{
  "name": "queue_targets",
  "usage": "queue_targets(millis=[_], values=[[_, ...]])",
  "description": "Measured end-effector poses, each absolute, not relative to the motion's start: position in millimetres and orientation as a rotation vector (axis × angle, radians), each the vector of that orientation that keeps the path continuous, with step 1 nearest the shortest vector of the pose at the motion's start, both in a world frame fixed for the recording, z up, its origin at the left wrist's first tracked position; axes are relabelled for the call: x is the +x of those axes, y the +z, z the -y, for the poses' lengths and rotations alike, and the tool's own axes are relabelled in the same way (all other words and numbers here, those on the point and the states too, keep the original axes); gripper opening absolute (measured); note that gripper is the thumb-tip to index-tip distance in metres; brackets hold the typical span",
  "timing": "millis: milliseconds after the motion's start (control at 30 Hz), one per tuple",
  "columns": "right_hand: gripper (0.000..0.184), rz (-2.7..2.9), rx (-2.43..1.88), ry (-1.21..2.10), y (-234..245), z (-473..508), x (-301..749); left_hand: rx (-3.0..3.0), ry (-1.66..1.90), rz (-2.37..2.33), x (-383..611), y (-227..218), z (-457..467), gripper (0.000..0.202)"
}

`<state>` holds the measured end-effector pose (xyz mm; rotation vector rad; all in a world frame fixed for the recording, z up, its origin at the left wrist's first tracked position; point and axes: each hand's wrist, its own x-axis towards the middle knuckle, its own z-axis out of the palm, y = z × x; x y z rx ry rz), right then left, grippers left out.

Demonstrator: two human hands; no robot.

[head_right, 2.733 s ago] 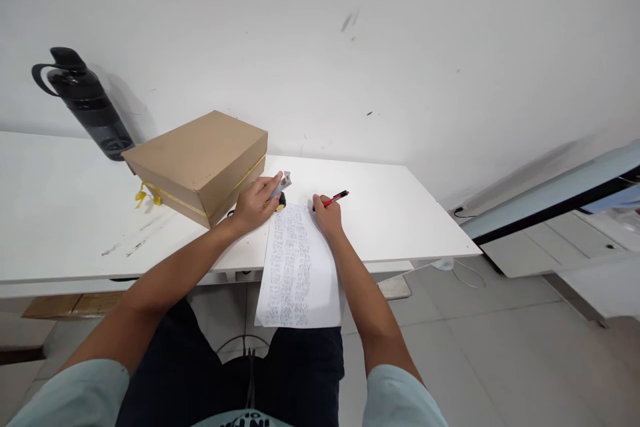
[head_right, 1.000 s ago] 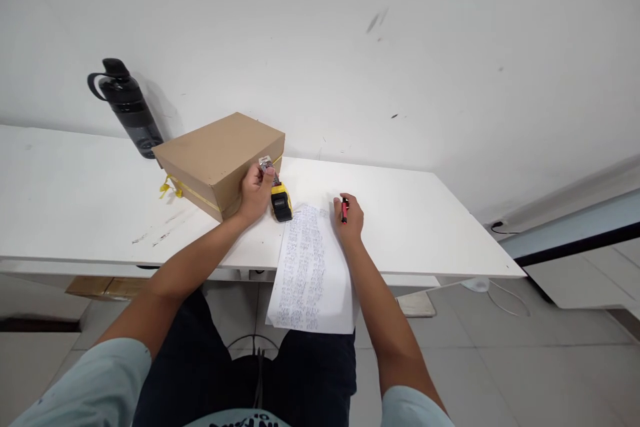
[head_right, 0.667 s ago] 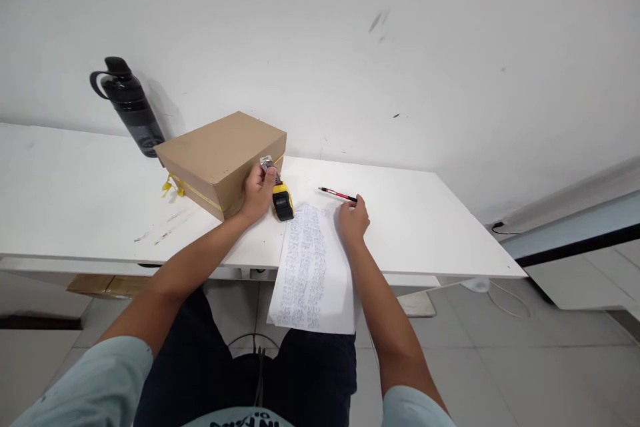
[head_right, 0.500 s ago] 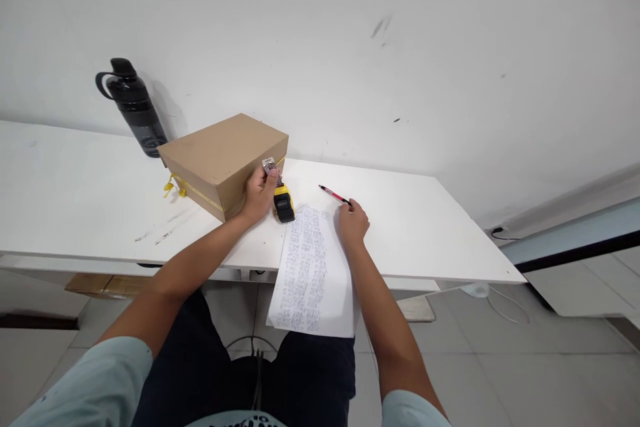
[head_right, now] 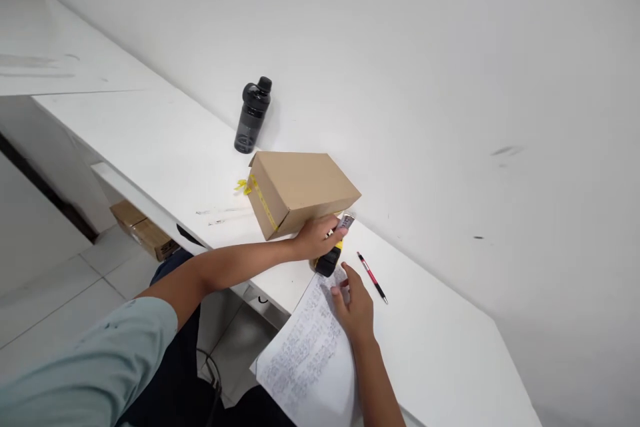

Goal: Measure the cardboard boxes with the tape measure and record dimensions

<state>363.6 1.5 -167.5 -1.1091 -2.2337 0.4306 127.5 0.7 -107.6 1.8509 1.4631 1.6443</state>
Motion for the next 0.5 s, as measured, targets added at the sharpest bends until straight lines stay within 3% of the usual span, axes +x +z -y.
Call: queue_targets(millis=[100, 233, 500], values=[[0.086, 2.275, -1.131, 0.436, -163.3, -2.4, 351.4, 1.876, 1.456, -1.465, 129.5, -110.4, 3.6, 0.029], [0.093, 2.371, -1.236, 0.313, -156.0, -0.5, 329.8, 1.805, 1.323, -1.450, 128.6, -111.2, 7.0, 0.037], [0.085, 2.120, -1.365, 0.173, -161.7, -1.4, 288.3, 1.543, 1.451, -1.445, 131.7, -121.8, 0.2, 0.056]])
